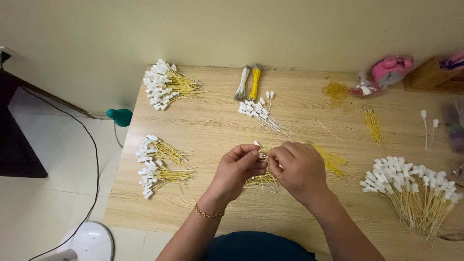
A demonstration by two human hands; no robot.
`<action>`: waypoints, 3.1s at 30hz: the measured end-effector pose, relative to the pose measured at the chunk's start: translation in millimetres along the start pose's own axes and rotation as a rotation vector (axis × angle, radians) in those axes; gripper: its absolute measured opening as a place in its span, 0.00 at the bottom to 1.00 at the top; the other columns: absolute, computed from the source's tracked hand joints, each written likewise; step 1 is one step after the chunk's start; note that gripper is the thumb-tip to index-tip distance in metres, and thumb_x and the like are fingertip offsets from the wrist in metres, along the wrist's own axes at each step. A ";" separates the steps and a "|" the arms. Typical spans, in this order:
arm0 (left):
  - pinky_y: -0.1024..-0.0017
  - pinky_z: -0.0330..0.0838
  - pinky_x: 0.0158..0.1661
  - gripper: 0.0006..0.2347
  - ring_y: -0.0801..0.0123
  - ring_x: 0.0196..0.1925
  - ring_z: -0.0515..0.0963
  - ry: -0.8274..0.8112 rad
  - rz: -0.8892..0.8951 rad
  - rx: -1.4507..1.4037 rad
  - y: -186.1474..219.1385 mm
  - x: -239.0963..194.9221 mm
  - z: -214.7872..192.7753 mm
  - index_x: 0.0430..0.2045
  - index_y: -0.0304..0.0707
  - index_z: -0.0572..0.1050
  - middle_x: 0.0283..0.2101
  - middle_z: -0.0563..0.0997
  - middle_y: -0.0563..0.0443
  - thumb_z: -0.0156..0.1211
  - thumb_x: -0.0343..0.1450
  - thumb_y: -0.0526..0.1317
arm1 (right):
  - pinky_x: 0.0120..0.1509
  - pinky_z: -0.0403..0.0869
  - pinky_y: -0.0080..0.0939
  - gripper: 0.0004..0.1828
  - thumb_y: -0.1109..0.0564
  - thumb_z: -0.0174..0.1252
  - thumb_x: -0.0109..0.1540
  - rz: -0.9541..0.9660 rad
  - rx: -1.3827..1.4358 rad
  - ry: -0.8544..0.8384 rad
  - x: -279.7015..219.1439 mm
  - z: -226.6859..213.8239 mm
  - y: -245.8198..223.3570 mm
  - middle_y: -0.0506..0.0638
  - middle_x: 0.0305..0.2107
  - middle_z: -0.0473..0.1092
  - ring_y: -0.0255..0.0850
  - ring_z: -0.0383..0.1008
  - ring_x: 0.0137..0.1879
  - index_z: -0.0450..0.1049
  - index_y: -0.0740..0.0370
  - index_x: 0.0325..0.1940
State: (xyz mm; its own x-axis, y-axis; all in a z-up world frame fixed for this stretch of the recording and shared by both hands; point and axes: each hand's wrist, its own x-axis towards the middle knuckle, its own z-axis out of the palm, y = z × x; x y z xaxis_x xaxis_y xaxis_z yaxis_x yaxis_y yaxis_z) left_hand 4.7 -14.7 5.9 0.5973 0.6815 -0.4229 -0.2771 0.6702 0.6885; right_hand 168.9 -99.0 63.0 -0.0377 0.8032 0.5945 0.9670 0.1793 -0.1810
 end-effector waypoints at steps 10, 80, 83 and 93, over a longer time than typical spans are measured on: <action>0.60 0.87 0.39 0.06 0.55 0.36 0.88 0.010 0.004 0.031 -10.5 4.3 -5.7 0.42 0.32 0.76 0.36 0.83 0.42 0.61 0.73 0.33 | 0.34 0.72 0.44 0.05 0.58 0.61 0.58 0.097 0.081 -0.065 -11.4 24.1 2.5 0.43 0.21 0.65 0.45 0.74 0.28 0.73 0.47 0.31; 0.75 0.80 0.36 0.10 0.71 0.35 0.78 0.187 0.491 0.472 22.0 135.1 -8.4 0.47 0.29 0.74 0.35 0.77 0.48 0.61 0.75 0.35 | 0.36 0.68 0.41 0.08 0.59 0.54 0.69 1.115 0.638 -0.055 -106.8 19.4 128.2 0.54 0.25 0.70 0.42 0.70 0.32 0.70 0.64 0.50; 0.78 0.79 0.29 0.09 0.72 0.30 0.78 0.166 0.415 0.336 11.0 114.6 -14.3 0.48 0.32 0.72 0.34 0.76 0.49 0.58 0.76 0.35 | 0.22 0.59 0.24 0.03 0.60 0.56 0.67 1.241 0.969 0.050 -83.6 15.0 100.9 0.41 0.19 0.60 0.27 0.59 0.22 0.72 0.62 0.41; 0.77 0.79 0.28 0.11 0.71 0.28 0.78 0.005 0.218 0.273 -26.9 27.1 -19.1 0.53 0.35 0.71 0.35 0.74 0.48 0.52 0.76 0.31 | 0.19 0.54 0.24 0.03 0.58 0.55 0.68 1.150 1.253 -0.089 -37.1 12.0 35.1 0.43 0.20 0.56 0.26 0.53 0.19 0.70 0.59 0.43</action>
State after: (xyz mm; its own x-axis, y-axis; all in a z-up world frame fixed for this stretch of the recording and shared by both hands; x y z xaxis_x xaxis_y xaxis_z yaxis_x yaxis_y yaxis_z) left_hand 14.0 -8.6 -35.4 0.5421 0.8020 -0.2509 -0.1860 0.4057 0.8949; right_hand 201.2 -115.7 25.2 0.4325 0.8473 -0.3083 -0.2715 -0.2036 -0.9406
